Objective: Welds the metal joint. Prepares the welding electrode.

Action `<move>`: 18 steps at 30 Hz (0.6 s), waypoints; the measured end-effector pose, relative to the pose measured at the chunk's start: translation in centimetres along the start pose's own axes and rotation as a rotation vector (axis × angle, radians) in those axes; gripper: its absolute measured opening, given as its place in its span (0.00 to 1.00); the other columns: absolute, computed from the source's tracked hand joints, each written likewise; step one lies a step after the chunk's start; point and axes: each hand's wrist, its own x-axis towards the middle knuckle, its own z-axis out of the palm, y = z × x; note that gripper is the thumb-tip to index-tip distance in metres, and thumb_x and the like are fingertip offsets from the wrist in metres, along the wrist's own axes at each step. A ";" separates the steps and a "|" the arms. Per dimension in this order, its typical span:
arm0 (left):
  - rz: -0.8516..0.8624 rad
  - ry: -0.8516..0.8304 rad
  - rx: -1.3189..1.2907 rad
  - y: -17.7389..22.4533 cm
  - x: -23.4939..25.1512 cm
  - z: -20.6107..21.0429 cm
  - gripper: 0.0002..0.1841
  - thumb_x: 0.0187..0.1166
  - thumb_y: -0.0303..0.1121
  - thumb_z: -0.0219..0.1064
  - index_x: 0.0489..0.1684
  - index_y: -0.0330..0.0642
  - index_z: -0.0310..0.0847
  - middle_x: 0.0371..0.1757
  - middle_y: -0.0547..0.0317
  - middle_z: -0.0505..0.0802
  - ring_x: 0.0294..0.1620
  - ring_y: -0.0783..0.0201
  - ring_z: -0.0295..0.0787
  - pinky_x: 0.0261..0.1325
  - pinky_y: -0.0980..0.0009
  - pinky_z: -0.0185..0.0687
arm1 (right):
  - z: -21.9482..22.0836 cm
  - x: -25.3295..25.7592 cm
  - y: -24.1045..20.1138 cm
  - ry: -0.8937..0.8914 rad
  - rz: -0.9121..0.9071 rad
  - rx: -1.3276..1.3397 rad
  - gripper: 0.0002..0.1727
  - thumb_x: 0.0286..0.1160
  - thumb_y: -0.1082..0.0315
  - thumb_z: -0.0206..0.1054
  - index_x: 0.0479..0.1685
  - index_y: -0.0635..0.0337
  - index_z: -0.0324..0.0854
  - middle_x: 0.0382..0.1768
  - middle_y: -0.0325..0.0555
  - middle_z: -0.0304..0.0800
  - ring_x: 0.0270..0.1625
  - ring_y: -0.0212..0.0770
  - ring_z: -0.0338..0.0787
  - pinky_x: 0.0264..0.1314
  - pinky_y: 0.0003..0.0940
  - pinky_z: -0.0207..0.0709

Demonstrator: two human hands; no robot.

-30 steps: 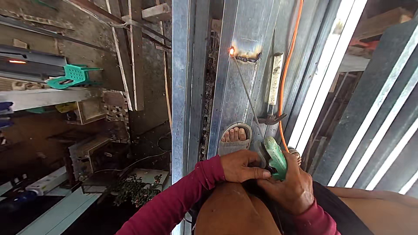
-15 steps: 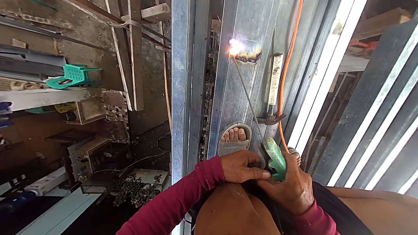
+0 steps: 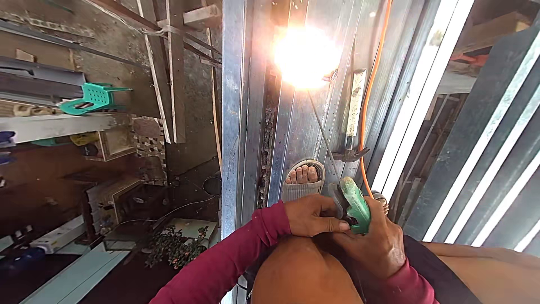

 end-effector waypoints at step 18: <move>-0.053 -0.022 0.050 0.1 -0.1 0.0 0.16 0.84 0.42 0.67 0.35 0.36 0.83 0.28 0.64 0.86 0.30 0.79 0.81 0.37 0.78 0.77 | 0.0 -0.6 0.0 -0.005 0.014 0.000 0.46 0.42 0.37 0.79 0.52 0.71 0.82 0.31 0.53 0.92 0.24 0.44 0.90 0.20 0.42 0.80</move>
